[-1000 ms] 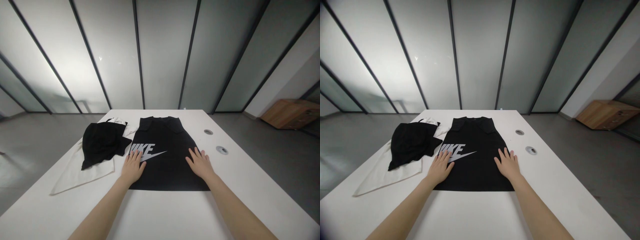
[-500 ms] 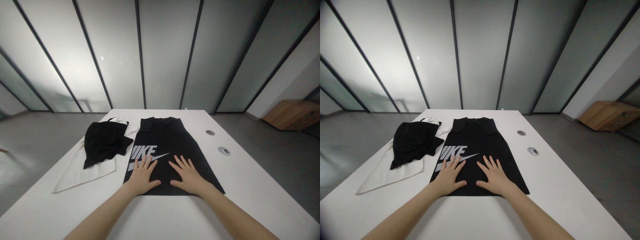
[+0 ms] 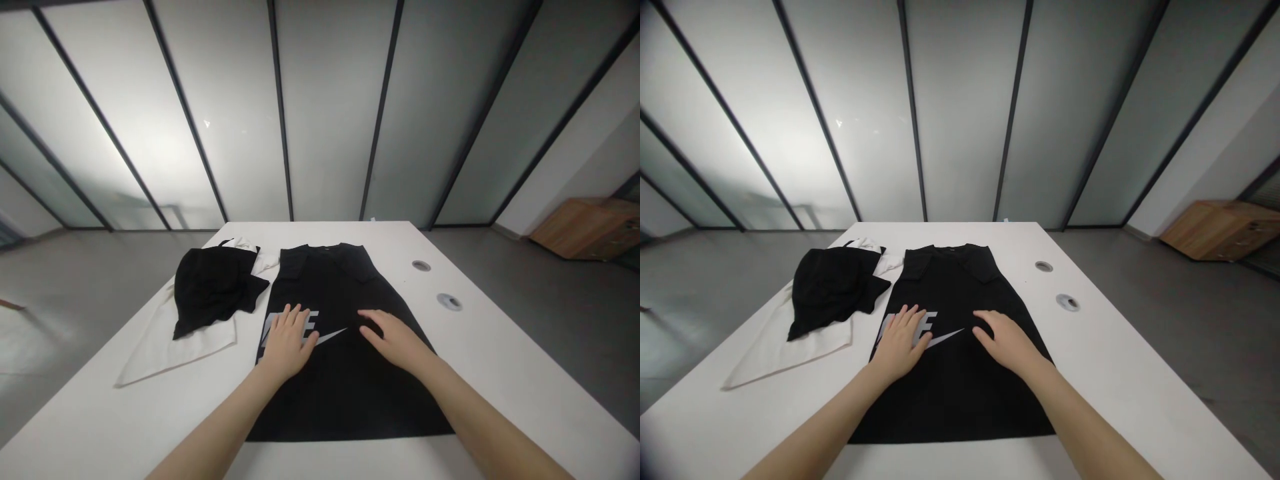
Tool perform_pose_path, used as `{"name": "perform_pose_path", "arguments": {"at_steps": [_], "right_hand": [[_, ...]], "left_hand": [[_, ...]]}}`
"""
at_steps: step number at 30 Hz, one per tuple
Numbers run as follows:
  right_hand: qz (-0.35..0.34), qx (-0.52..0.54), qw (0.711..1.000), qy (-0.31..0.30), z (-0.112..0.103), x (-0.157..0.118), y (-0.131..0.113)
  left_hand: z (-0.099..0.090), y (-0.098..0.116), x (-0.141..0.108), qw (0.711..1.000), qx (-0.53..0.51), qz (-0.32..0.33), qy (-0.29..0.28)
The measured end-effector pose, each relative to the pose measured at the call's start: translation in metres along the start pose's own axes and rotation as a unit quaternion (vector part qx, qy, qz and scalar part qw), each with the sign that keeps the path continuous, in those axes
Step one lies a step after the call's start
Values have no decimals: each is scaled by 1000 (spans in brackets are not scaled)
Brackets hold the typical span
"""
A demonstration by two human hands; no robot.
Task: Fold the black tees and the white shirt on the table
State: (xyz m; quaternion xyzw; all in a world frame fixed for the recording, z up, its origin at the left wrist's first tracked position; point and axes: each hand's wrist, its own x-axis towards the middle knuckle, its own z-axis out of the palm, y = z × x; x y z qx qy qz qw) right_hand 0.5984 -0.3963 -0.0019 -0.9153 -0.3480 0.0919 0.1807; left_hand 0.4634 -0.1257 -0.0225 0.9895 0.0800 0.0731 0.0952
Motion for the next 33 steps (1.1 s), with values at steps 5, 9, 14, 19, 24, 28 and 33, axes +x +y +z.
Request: {"name": "perform_pose_path", "arguments": {"at_steps": [5,9,14,19,24,28,33], "right_hand": [[36,-107,994,5,35,19,26],[83,-136,987,5,45,5,44],[109,-150,983,5,42,-35,34],[102,-112,986,-70,6,-61,1],[49,-68,996,38,-8,-18,-23],[75,-117,987,84,15,32,-14],[130,-146,980,31,39,43,6]], "left_hand": [[25,-17,13,998,60,-11,-25],[27,-34,5,997,68,5,-26],[22,-31,-24,997,68,8,-29],[-14,-6,-55,994,66,23,-85],[-36,13,-16,999,17,21,-32],[-3,6,32,999,41,-4,12],[34,-7,35,996,75,-36,-18]]}}
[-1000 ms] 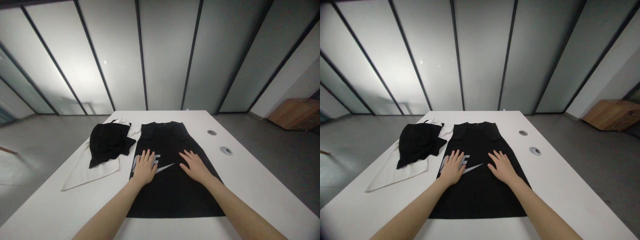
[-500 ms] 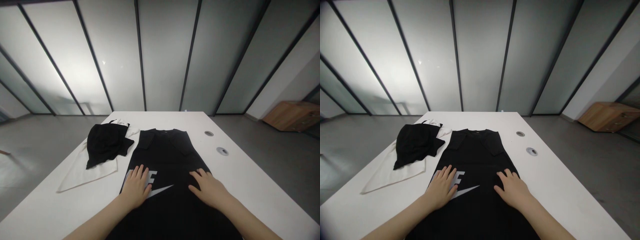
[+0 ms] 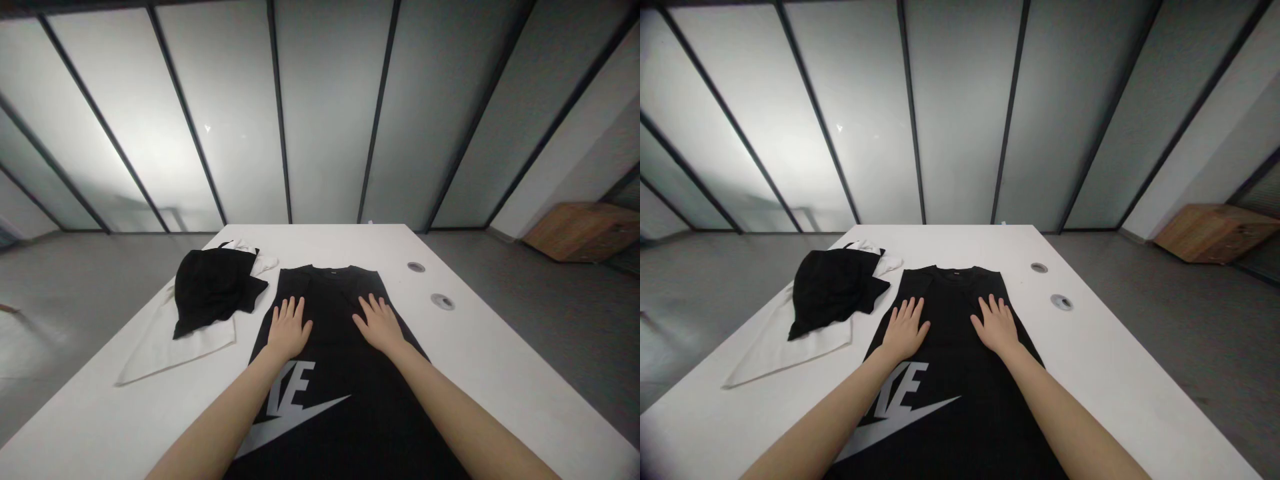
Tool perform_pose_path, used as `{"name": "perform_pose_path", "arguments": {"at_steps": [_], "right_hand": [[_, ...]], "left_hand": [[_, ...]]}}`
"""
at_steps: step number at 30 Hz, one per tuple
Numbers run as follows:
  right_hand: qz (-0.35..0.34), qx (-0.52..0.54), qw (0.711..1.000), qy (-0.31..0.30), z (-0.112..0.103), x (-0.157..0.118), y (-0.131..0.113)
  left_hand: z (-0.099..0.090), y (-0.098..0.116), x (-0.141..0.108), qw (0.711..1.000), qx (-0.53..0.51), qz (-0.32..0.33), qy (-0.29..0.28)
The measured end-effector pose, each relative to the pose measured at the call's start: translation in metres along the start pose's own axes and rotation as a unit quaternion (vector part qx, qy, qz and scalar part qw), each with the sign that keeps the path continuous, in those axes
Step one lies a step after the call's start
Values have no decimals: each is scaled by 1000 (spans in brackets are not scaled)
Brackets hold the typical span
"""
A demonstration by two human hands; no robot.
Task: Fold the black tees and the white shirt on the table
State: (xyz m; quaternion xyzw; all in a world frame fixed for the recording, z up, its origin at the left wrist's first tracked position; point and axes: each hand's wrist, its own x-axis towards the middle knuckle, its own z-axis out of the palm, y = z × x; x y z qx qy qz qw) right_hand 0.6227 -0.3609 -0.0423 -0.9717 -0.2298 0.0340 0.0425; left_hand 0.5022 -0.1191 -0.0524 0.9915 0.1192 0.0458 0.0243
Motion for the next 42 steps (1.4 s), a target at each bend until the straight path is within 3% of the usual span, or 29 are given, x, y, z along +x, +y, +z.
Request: {"name": "perform_pose_path", "arguments": {"at_steps": [4,7,10,14,17,20,22,26,34,38,42], "right_hand": [[-3,-11,1000,-22,7,-26,3],[-14,-6,998,-55,7,-49,4],[-17,2,997,-70,-3,-59,5],[-69,22,997,17,-23,-31,-5],[-76,34,994,65,-28,7,-17],[-59,20,997,51,-20,38,-21],[-46,10,999,24,-10,50,-18],[-23,12,1000,-6,3,61,-7],[21,18,999,-17,5,73,-2],[11,19,1000,-7,8,72,-3],[3,16,1000,3,10,69,-3]], "left_hand": [[-3,2,-34,1000,21,-9,-11],[-18,3,-60,998,32,-5,-62],[-36,6,-66,996,26,13,-84],[-52,15,-22,999,1,34,-7],[-45,18,31,999,-18,12,42],[-22,12,70,1000,-23,-7,12],[-6,4,82,999,-26,-16,-21],[11,-10,86,998,-23,-35,-37],[6,-5,85,998,-6,-62,-24],[11,-3,82,999,-1,-38,5],[14,-5,83,1000,-9,0,-1]]}}
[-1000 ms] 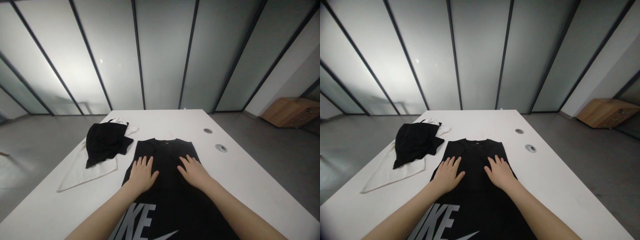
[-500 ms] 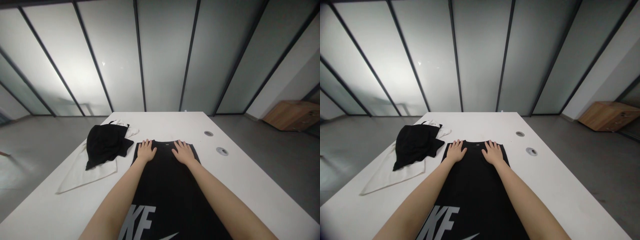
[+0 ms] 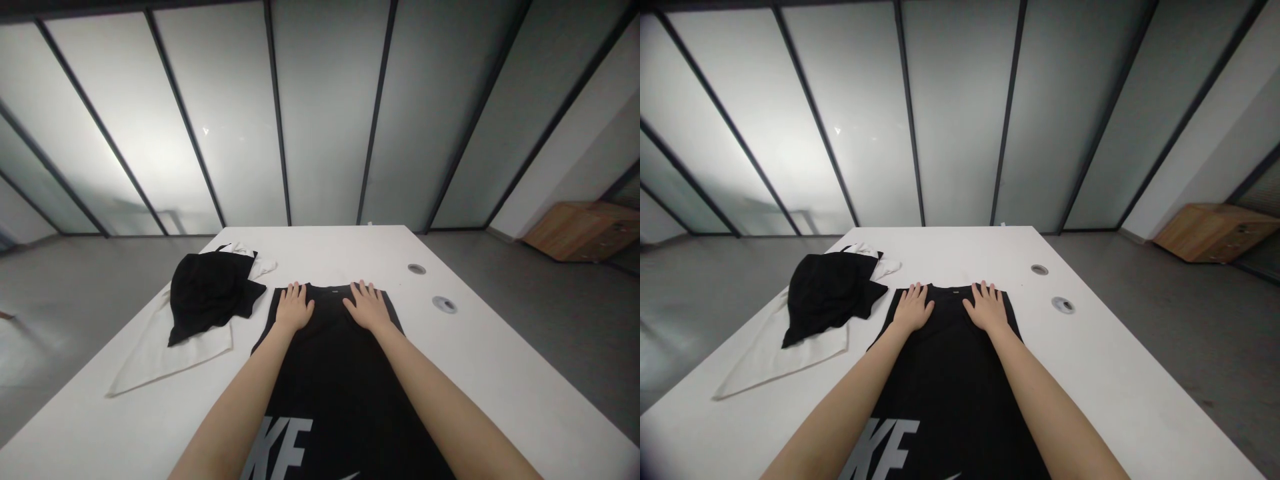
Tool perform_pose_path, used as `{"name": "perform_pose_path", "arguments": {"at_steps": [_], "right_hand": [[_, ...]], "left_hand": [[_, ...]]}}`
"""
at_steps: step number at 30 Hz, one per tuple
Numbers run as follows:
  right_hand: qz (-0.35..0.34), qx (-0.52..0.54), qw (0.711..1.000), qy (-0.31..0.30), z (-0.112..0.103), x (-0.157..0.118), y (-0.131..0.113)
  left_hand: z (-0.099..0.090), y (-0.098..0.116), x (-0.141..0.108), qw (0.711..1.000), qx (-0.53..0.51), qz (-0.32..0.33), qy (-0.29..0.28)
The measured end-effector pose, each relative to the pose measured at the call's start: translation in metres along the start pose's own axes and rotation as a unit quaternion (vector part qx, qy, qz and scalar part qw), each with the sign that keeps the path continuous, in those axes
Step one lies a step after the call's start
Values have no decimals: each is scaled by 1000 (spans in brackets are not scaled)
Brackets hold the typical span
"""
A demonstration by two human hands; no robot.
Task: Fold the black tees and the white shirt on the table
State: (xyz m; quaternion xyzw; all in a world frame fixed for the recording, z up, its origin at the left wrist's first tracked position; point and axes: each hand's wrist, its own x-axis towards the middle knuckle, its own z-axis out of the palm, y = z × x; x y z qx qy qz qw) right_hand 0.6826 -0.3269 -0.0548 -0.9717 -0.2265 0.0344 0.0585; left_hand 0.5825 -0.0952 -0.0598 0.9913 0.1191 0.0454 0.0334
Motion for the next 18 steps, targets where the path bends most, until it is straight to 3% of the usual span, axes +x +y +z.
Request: {"name": "perform_pose_path", "arguments": {"at_steps": [5,9,14,18], "right_hand": [[-5,-5,1000,2,-1,0,1],[-3,-1,1000,3,0,3,0],[-8,3,1000,2,1,14,-3],[-12,12,1000,21,0,24,-4]], "left_hand": [[-11,4,-2,1000,-3,-7,9],[-17,29,-21,999,2,-48,23],[-5,59,-36,998,-8,-55,-36],[1,63,-29,997,-7,-70,-40]]}}
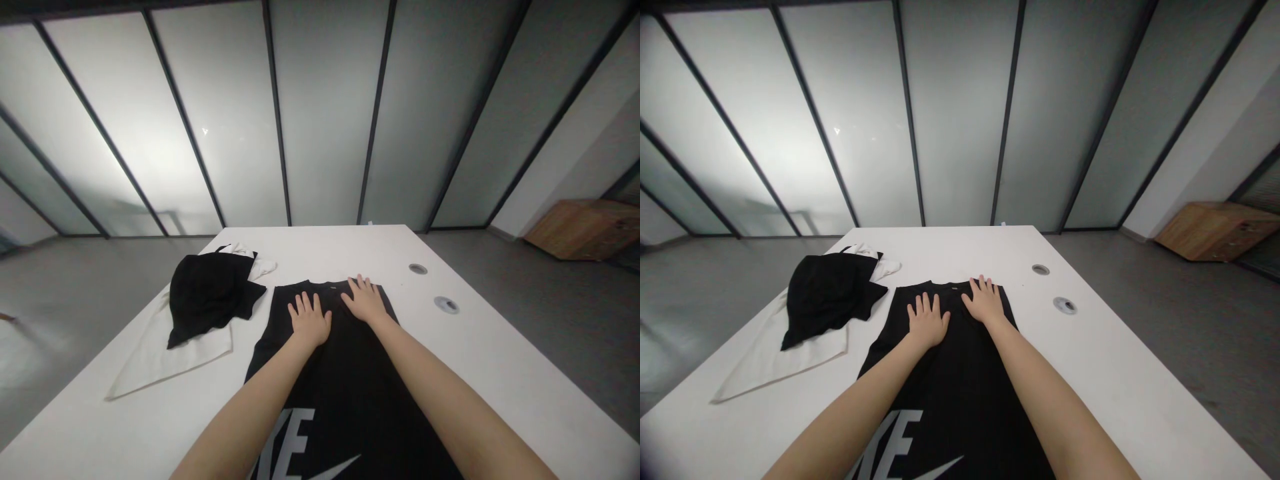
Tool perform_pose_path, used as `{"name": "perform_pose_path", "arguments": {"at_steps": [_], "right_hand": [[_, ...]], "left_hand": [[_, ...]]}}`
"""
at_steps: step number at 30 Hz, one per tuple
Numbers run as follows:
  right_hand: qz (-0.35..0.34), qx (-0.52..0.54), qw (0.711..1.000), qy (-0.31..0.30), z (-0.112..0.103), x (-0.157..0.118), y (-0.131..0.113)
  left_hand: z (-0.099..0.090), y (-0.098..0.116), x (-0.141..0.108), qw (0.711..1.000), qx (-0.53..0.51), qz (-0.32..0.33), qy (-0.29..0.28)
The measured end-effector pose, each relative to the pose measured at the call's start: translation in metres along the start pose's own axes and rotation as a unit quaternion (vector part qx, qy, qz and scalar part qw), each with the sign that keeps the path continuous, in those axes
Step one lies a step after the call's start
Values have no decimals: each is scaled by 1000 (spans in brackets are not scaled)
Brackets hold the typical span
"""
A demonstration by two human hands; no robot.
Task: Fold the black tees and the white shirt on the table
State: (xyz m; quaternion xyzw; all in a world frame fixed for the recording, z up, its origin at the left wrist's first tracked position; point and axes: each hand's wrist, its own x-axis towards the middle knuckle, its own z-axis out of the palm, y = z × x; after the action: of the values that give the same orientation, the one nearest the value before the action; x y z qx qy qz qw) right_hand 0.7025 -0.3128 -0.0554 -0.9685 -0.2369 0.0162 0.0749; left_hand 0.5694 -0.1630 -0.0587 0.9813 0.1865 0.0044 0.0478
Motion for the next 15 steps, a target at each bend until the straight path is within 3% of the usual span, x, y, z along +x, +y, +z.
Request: {"name": "perform_pose_path", "arguments": {"at_steps": [5,10,15], "right_hand": [[-3,-5,998,60,-6,6,-1],[-66,17,990,127,-15,-4,-16],[-20,20,997,70,-16,-26,-33]], "left_hand": [[-2,-2,14,1000,-9,-2,-2],[-5,-6,30,1000,-16,-19,-5],[-6,-13,47,1000,-19,-19,-7]]}}
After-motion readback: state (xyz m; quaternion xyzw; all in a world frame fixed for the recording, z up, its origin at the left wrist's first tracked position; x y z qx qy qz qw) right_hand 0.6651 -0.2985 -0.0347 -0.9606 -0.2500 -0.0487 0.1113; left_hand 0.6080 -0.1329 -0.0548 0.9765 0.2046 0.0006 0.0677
